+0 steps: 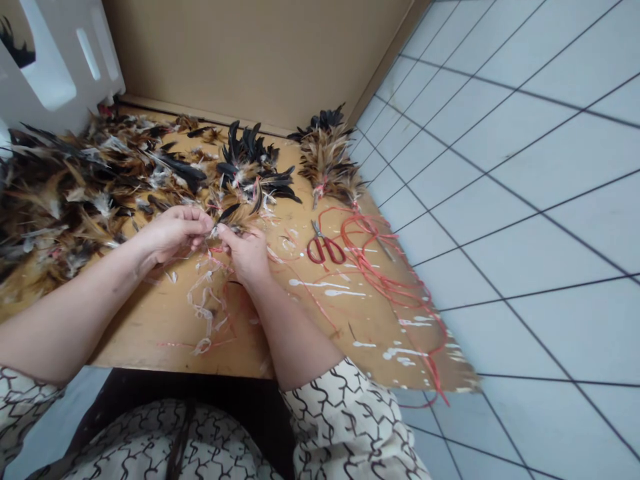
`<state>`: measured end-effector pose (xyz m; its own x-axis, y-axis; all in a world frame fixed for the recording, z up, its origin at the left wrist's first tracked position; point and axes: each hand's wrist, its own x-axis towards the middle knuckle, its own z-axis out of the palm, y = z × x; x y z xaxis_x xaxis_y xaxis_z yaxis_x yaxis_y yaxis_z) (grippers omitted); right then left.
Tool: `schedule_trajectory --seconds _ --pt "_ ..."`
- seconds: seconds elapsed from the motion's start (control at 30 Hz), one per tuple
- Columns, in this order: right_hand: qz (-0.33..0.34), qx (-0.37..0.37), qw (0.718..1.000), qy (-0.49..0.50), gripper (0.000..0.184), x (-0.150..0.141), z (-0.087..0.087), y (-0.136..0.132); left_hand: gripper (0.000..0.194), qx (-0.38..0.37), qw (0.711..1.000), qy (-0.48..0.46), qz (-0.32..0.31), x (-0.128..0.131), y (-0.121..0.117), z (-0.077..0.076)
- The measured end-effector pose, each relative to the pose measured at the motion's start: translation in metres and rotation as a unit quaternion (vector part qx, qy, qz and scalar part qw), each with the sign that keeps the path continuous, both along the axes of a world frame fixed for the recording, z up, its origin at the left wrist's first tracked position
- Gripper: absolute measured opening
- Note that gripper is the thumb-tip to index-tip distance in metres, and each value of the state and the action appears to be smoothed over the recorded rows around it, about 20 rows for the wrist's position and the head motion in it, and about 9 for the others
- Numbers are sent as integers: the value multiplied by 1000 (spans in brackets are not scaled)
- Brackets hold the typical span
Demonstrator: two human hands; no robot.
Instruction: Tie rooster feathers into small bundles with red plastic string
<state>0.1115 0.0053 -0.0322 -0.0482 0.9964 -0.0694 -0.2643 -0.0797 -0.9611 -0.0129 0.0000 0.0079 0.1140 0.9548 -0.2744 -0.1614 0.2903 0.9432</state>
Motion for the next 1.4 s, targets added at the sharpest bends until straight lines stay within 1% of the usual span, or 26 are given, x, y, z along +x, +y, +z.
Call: schedule_trajectory --seconds 0.23,0.37,0.47,0.57,0.7,0.8,0.9,1.03,1.1,1.2,1.3,1.4 --pt "18 15 999 -23 23 1 0 0 25 13 999 9 -38 -3 3 -6" --pt "28 16 999 -27 23 1 -1 0 23 15 999 20 -46 -3 4 -8" --pt "32 15 999 -24 25 1 -2 0 25 10 998 26 -56 -3 4 -8" --pt "17 13 999 -24 25 1 -3 1 25 22 998 12 -58 -3 3 -6" --pt "-7 14 999 -30 26 1 -4 2 15 61 995 29 -73 -2 1 -7" --pt "-5 -6 1000 -16 28 1 -4 3 16 77 993 59 -60 -1 1 -9" --pt "5 -21 1000 8 27 0 -3 3 24 71 994 75 -32 1 0 -9" --pt "21 -22 999 25 27 0 -2 2 32 60 994 87 -21 3 0 -7" --pt "39 -16 999 28 26 0 0 2 34 55 995 80 -14 3 1 -7" --pt "59 -2 997 41 23 1 2 1 34 39 998 43 -7 2 2 -8" --pt "56 5 997 51 24 1 1 1 35 22 1000 3 -12 2 3 -9" --pt "54 5 997 53 25 1 0 2 34 20 999 -14 -22 3 2 -9"
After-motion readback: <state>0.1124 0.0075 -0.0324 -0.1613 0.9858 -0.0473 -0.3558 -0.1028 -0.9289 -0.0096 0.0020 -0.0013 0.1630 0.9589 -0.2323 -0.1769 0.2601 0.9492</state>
